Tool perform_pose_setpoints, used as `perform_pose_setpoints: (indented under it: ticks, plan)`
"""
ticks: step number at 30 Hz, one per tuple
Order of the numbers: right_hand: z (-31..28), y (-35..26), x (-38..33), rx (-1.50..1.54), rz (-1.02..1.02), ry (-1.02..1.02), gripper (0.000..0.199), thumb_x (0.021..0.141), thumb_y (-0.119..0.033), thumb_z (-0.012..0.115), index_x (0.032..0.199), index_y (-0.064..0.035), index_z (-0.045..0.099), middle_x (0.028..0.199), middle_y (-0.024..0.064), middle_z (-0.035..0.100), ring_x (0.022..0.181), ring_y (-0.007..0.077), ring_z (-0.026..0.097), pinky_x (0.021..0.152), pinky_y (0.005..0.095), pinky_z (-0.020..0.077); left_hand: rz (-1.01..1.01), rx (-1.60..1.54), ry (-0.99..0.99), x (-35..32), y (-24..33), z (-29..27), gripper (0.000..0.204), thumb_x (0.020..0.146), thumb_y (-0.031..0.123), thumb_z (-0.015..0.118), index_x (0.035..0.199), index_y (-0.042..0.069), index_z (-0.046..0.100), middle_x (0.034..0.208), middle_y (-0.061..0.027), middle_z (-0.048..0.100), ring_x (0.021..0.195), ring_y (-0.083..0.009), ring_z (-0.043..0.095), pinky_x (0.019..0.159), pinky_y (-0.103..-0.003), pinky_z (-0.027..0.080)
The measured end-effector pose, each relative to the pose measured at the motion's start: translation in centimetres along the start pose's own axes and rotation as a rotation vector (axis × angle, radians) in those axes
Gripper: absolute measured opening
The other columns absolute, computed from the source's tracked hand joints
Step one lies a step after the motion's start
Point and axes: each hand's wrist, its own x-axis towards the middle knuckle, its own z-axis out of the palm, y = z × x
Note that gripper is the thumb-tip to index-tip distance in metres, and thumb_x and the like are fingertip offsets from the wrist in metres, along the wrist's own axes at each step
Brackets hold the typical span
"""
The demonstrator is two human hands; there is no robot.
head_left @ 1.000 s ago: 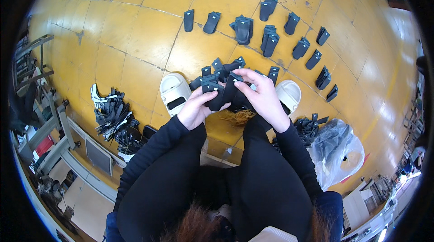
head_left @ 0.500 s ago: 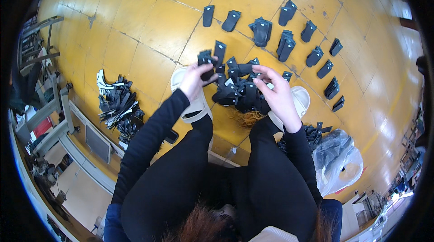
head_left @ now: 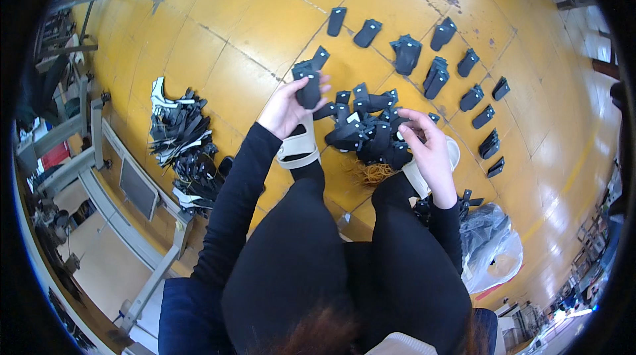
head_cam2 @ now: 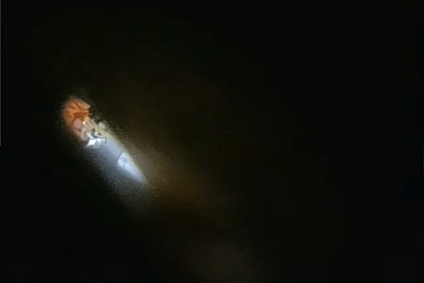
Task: The person sits on the floor and repeatedly picks up small black plastic parts, aligns them, and places them into neat rows on the yellow floor. The person handles the parts one at a time, occasionally adjusting the arrangement of the rows.
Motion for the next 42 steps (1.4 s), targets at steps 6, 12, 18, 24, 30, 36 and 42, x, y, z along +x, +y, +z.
perform_pose_setpoints:
  ticks: [6,12,18,24,30,36,42]
  plan:
    - [2.3,-3.8,1.2,-0.138,-0.170,-0.160,0.028,0.088,-0.006,0.060,0.116,-0.0020,0.060,0.100,0.0044,0.061,0.084,0.0107,0.057,0.079,0.0243,0.0450,-0.036,-0.009,-0.223,-4.4,-0.5,2.4,0.045,0.098,0.017,0.046,0.137,-0.003,0.034,0.137,-0.0237,0.044,0.126,-0.0309,0.047,0.102,-0.042,0.044]
    - [4.9,-4.6,2.8,-0.202,-0.260,-0.125,0.029,0.082,-0.012,0.064,0.109,-0.0020,0.061,0.100,0.0099,0.061,0.086,0.0202,0.060,0.079,0.0305,0.0473,-0.023,0.073,-0.240,-4.6,-2.5,2.3,0.037,0.097,0.015,0.050,0.129,-0.001,0.042,0.126,-0.0171,0.054,0.117,-0.0266,0.055,0.096,-0.039,0.050]
    - [5.5,-3.5,3.2,-0.218,-0.165,-0.109,0.018,0.080,-0.005,0.068,0.097,0.0011,0.064,0.102,0.0076,0.061,0.087,0.0162,0.061,0.080,0.0277,0.0485,-0.061,0.059,-0.284,-4.4,-3.9,2.7,0.039,0.097,0.017,0.051,0.131,-0.001,0.041,0.124,-0.0126,0.055,0.113,-0.0242,0.058,0.096,-0.039,0.050]
    - [4.9,-2.4,3.3,-0.023,-0.094,-0.098,0.022,0.078,-0.008,0.069,0.098,0.0000,0.065,0.095,0.0065,0.064,0.083,0.0142,0.061,0.073,0.0260,0.0477,-0.143,-0.095,-0.319,-4.1,-3.7,3.0,0.045,0.101,0.030,0.038,0.134,0.000,0.037,0.127,-0.0154,0.053,0.113,-0.0244,0.057,0.096,-0.041,0.049]
    - [5.4,-1.6,2.9,0.066,0.090,-0.135,0.026,0.078,-0.011,0.071,0.100,-0.0004,0.061,0.088,0.0054,0.066,0.077,0.0086,0.058,0.069,0.0240,0.0471,-0.049,0.006,-0.221,-3.0,-4.7,3.6,0.042,0.100,0.027,0.043,0.131,-0.001,0.042,0.123,-0.0128,0.056,0.110,-0.0192,0.058,0.094,-0.038,0.051]
    - [3.2,0.8,3.6,0.414,0.144,-0.150,0.020,0.084,-0.007,0.068,0.100,-0.0001,0.058,0.091,0.0038,0.065,0.082,0.0090,0.059,0.077,0.0234,0.0458,-0.029,0.065,-0.203,-2.4,-5.7,3.6,0.037,0.100,0.026,0.045,0.127,0.001,0.050,0.124,-0.0105,0.057,0.113,-0.0203,0.057,0.093,-0.039,0.051]
    - [-5.4,9.5,3.8,0.931,0.334,0.390,0.014,0.090,-0.011,0.061,0.103,-0.0068,0.056,0.095,0.0048,0.062,0.087,0.0151,0.057,0.078,0.0280,0.0462,-0.063,0.269,-0.261,-2.0,-6.2,3.7,0.037,0.099,0.027,0.047,0.125,0.001,0.053,0.118,-0.0126,0.062,0.107,-0.0197,0.061,0.091,-0.036,0.050]
